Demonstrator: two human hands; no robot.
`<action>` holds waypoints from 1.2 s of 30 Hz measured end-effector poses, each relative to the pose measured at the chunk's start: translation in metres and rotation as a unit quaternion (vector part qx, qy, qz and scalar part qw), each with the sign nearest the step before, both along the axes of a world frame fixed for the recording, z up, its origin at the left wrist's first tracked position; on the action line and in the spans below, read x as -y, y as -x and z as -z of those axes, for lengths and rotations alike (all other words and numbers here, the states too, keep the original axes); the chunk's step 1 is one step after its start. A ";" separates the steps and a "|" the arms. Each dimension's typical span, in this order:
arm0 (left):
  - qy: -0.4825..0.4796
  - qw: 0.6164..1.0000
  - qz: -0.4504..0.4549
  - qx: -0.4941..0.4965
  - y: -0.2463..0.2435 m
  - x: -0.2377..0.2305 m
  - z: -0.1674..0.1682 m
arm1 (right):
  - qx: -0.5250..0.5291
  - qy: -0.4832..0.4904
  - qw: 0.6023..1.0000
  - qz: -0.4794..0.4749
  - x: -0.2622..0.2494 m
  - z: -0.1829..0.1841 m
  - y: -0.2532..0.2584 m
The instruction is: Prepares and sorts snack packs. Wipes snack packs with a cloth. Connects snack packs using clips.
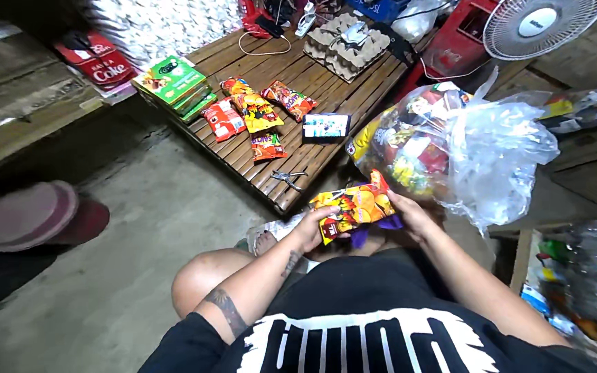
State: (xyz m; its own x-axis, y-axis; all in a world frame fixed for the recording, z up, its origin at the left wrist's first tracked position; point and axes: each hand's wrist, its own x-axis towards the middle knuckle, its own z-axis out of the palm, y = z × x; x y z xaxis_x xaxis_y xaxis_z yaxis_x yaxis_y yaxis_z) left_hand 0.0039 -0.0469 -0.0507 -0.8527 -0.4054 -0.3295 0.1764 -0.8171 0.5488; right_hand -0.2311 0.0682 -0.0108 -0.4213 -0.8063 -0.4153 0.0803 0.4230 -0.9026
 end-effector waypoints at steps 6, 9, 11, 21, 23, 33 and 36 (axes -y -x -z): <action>-0.008 0.998 0.027 -0.058 0.003 0.009 0.015 | -0.080 0.034 0.995 0.059 -0.002 0.000 0.004; 0.011 0.996 0.033 -0.081 0.004 0.005 0.018 | -0.113 0.042 0.989 0.085 -0.001 0.002 0.004; 0.026 0.997 0.029 -0.073 0.004 0.002 0.016 | -0.117 0.033 0.987 0.104 -0.001 0.003 0.001; 0.179 0.979 -0.064 0.079 0.007 0.007 0.020 | -0.139 0.036 0.980 0.135 -0.006 0.005 -0.007; 0.166 0.979 -0.094 0.076 0.008 0.010 0.020 | -0.125 0.038 0.979 0.154 -0.005 0.008 -0.007; 0.232 0.943 -0.122 0.204 0.013 0.020 0.031 | -0.100 0.031 0.976 0.193 -0.010 0.012 -0.010; 0.244 0.943 -0.114 0.198 0.012 0.022 0.031 | -0.129 0.020 0.976 0.172 -0.012 0.009 -0.009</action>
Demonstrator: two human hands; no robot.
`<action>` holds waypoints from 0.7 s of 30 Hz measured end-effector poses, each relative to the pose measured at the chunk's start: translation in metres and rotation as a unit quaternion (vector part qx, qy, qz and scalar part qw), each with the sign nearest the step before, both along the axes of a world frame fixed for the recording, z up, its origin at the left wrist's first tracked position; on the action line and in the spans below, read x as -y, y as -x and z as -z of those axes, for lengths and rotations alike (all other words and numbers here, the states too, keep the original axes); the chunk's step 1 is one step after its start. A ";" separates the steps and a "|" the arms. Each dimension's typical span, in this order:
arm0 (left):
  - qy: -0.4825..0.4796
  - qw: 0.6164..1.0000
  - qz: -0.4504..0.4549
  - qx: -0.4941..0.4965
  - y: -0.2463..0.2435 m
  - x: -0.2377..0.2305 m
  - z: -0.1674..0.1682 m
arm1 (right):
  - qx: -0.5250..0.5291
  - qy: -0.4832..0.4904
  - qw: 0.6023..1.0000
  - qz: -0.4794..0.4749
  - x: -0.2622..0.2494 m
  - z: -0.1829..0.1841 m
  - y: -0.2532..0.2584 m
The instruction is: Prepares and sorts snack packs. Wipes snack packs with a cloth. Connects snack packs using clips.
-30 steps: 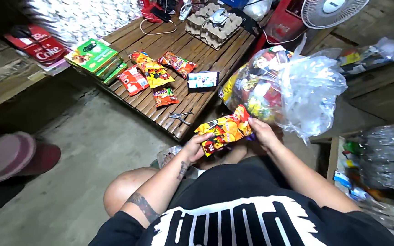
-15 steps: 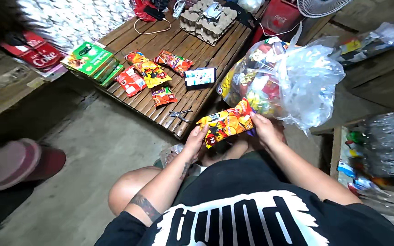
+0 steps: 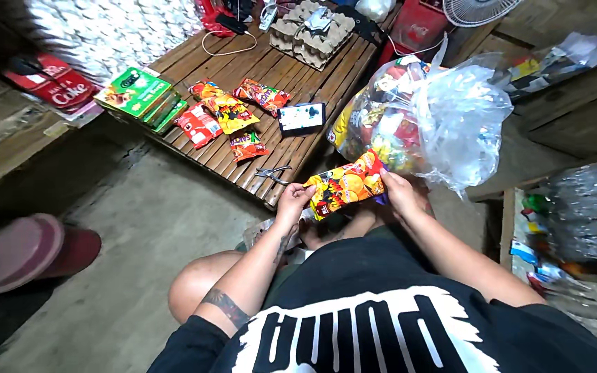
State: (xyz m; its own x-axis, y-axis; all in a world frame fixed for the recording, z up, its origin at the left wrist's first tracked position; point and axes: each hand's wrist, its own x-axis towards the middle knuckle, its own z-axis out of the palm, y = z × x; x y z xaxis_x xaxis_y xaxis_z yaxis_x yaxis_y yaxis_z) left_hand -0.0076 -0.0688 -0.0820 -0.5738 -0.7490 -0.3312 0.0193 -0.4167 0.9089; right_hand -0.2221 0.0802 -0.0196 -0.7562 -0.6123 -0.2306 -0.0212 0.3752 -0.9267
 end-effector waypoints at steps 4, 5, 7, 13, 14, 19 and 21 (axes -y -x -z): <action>-0.022 0.995 -0.064 -0.080 0.001 0.000 -0.003 | -0.003 0.000 1.000 -0.011 -0.003 0.003 0.011; -0.014 0.993 -0.075 -0.095 0.001 -0.001 -0.002 | 0.007 -0.002 1.000 -0.010 -0.003 0.004 0.011; 0.000 0.990 -0.086 -0.109 0.002 -0.001 0.000 | 0.032 0.003 0.999 0.006 -0.002 0.004 0.006; -0.166 0.949 0.005 -0.266 -0.006 -0.007 -0.004 | 0.131 0.043 0.990 -0.005 0.003 0.000 -0.002; -0.201 0.937 0.024 -0.284 -0.008 -0.010 -0.006 | 0.139 0.043 0.989 -0.013 0.004 -0.001 -0.004; -0.275 0.915 0.060 -0.290 -0.008 -0.014 -0.009 | 0.166 0.032 0.985 -0.021 0.008 -0.003 -0.010; -0.264 0.921 0.073 -0.276 -0.007 -0.015 -0.011 | 0.164 0.028 0.986 -0.021 0.007 -0.002 -0.008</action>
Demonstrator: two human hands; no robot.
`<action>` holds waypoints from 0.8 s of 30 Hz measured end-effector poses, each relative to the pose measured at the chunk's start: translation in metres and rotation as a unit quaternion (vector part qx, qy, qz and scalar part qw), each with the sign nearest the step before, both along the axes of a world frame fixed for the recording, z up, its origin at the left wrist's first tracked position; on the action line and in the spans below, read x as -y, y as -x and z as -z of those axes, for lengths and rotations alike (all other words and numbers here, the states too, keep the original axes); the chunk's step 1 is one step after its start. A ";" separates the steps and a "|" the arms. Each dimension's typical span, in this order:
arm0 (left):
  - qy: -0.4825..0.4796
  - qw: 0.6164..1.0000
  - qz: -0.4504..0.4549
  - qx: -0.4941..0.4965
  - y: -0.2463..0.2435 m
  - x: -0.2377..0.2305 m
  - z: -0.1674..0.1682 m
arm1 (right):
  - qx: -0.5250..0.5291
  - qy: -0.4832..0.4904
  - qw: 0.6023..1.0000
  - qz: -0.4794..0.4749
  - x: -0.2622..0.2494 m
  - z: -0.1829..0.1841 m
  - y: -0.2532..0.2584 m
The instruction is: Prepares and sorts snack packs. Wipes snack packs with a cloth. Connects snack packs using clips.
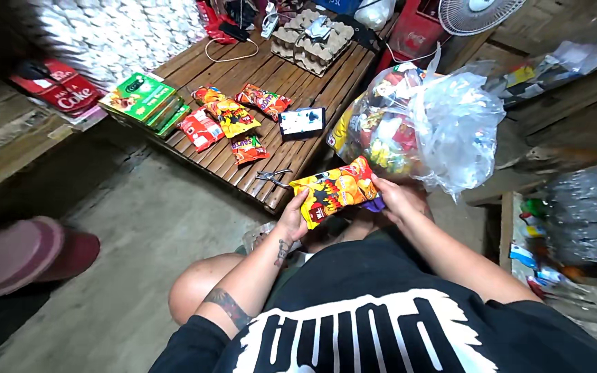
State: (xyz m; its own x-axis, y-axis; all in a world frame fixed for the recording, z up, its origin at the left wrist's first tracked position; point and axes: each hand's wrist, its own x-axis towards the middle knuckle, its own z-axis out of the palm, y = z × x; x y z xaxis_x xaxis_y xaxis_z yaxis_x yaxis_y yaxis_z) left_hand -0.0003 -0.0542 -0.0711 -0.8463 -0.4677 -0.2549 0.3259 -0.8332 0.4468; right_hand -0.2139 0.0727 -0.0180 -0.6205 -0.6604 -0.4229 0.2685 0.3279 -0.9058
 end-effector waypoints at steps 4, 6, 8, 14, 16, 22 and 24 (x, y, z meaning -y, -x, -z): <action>0.033 0.999 0.022 -0.012 0.002 -0.001 0.001 | -0.046 -0.035 0.998 -0.009 -0.002 0.004 0.005; 0.065 0.997 0.024 -0.024 0.002 0.003 0.003 | -0.082 -0.052 0.995 -0.020 -0.003 0.006 0.008; 0.077 0.997 -0.005 -0.021 0.001 0.008 0.002 | -0.115 -0.054 0.992 -0.020 -0.004 0.006 0.010; 0.148 0.982 -0.107 0.048 -0.001 0.019 0.000 | -0.177 -0.021 0.983 -0.035 -0.004 -0.014 0.015; 0.181 0.974 -0.094 0.094 0.003 0.019 0.007 | -0.187 0.012 0.980 -0.063 -0.003 -0.029 0.010; 0.145 0.982 -0.032 0.118 0.011 0.005 0.021 | -0.053 0.138 0.977 -0.151 0.004 -0.080 -0.019; 0.097 0.990 -0.018 0.103 0.010 -0.001 0.012 | -0.089 0.113 0.969 -0.201 0.012 -0.071 -0.017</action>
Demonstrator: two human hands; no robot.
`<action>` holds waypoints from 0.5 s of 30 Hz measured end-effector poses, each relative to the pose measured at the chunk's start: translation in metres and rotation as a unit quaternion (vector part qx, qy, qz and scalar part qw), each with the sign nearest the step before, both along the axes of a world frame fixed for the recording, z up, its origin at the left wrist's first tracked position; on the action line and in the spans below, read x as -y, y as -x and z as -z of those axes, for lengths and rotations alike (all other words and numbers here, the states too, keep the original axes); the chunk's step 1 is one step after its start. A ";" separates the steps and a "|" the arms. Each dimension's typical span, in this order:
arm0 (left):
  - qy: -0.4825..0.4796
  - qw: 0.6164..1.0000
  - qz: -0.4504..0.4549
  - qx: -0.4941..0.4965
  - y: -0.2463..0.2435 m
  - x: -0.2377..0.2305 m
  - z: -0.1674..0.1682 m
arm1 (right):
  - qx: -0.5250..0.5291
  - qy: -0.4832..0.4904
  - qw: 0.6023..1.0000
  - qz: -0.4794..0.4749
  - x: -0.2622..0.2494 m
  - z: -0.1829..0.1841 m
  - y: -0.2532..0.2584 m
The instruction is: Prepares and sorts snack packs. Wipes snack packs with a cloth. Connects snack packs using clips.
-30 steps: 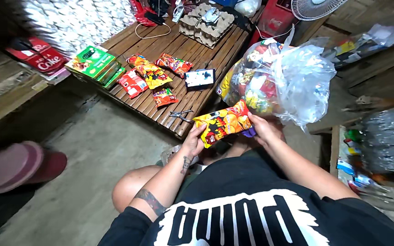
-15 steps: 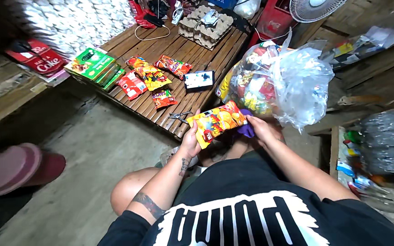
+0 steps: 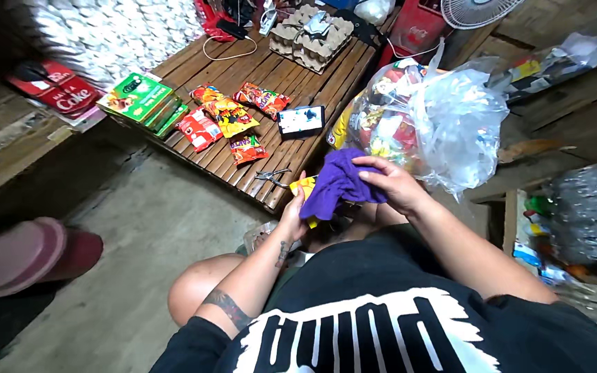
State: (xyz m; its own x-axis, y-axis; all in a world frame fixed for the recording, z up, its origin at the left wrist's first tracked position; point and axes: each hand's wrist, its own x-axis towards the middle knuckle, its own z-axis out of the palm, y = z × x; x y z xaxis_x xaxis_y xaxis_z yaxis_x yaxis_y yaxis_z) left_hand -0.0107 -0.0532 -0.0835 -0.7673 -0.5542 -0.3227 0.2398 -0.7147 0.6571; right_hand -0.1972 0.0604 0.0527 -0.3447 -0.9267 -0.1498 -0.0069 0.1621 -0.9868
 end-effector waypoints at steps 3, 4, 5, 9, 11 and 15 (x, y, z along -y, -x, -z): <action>-0.019 0.995 0.044 -0.089 -0.005 -0.004 -0.008 | -0.264 -0.088 0.959 -0.056 0.012 0.023 0.005; -0.028 0.993 0.042 -0.102 -0.005 -0.006 -0.010 | -0.333 -0.100 0.935 -0.063 0.015 0.030 0.003; -0.042 0.993 0.036 -0.105 -0.006 -0.008 -0.011 | -0.369 -0.109 0.921 -0.065 0.016 0.034 0.000; -0.075 0.992 0.025 -0.103 -0.005 -0.012 -0.010 | -0.416 -0.104 0.901 -0.060 0.022 0.039 -0.028; -0.085 0.991 0.022 -0.101 -0.003 -0.014 -0.012 | -0.453 -0.121 0.880 -0.077 0.023 0.046 -0.048; -0.102 0.990 -0.010 -0.095 -0.003 -0.017 -0.013 | -0.506 -0.105 0.846 -0.133 0.019 0.071 -0.079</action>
State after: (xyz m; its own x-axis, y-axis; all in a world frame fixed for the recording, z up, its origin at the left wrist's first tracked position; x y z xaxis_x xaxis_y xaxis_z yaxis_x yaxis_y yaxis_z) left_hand -0.0075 -0.0365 -0.0709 -0.8144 -0.5076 -0.2811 0.3598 -0.8219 0.4416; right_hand -0.1186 0.0410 -0.0182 -0.1788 -0.9812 -0.0726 -0.8942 0.1928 -0.4040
